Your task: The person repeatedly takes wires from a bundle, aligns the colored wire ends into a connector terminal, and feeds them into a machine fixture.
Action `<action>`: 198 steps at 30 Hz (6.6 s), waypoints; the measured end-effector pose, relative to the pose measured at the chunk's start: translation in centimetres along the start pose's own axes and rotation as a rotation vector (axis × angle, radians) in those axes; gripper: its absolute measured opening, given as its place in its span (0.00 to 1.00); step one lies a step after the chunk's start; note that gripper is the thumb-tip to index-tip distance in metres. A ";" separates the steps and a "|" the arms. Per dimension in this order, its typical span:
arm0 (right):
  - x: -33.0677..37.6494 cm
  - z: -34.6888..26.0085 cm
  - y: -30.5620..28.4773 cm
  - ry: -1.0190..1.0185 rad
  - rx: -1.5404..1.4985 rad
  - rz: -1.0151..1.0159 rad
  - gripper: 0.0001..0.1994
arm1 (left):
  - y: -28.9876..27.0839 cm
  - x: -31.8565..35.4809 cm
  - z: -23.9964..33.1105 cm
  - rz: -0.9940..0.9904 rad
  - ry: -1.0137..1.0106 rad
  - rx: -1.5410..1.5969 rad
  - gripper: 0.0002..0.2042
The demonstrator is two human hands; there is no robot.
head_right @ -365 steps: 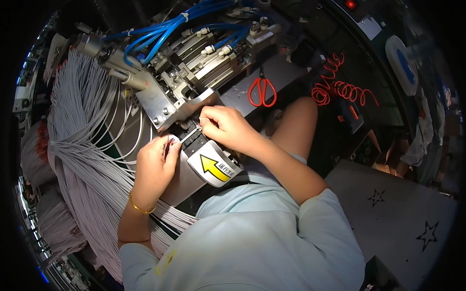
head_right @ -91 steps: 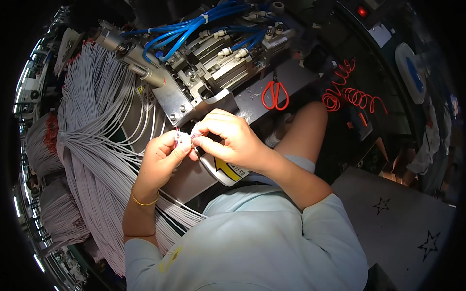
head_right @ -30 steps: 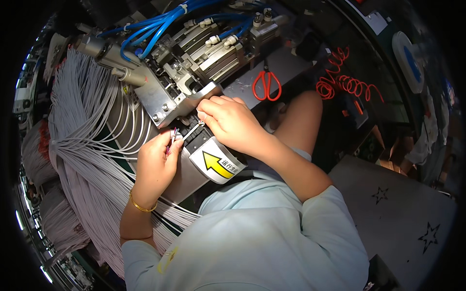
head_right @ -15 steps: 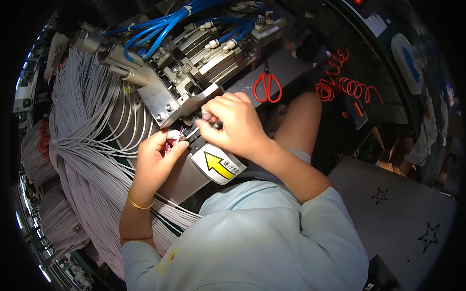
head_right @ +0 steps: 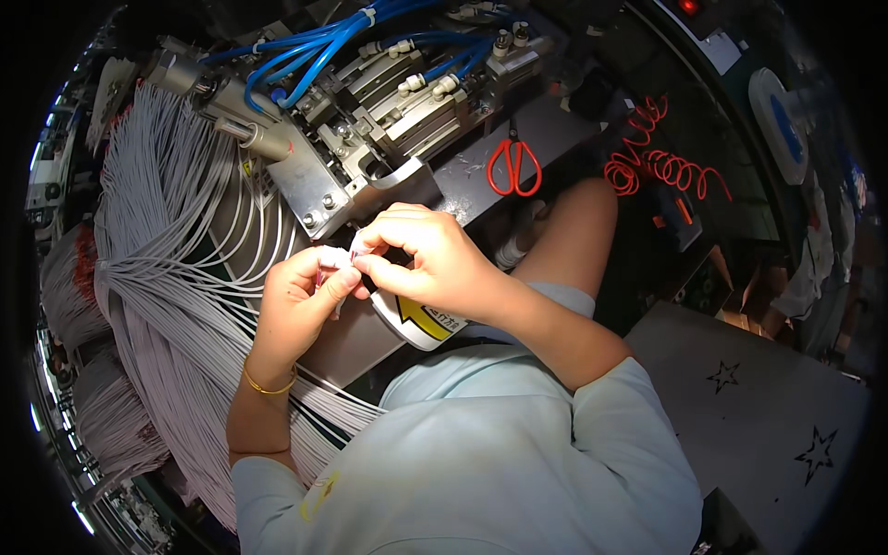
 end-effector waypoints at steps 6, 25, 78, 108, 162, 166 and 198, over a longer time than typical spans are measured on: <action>0.2 0.4 0.0 0.302 -0.305 -0.057 0.03 | 0.4 -0.1 -0.3 -0.005 0.054 0.075 0.05; -0.2 -0.7 -0.5 -0.076 0.210 0.042 0.05 | 0.4 0.7 0.0 0.153 0.196 -0.176 0.03; 0.5 2.6 -1.5 0.005 0.503 -0.024 0.05 | 1.7 1.3 0.8 0.210 0.277 -1.062 0.07; 1.4 5.3 -0.8 0.422 -0.015 0.055 0.06 | -0.6 0.2 0.5 0.225 0.281 -0.563 0.06; 1.0 1.8 -0.7 0.113 0.234 0.205 0.07 | -0.3 0.4 1.8 0.250 0.398 -0.798 0.04; 0.9 3.0 -1.1 0.216 0.272 0.109 0.09 | 0.2 0.5 1.5 0.241 0.361 -0.775 0.05; 0.8 3.9 -0.9 0.086 0.233 0.052 0.07 | 3.6 0.7 1.0 0.183 0.411 -1.161 0.09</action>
Point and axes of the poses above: each hand's wrist, its own x-axis away from the middle knuckle, its own y-axis out of the palm, z = x × y, the point moved 4 cm from there along -x, towards the middle knuckle, and after that the axes turned 2 degrees about x, right-handed, at the moved point
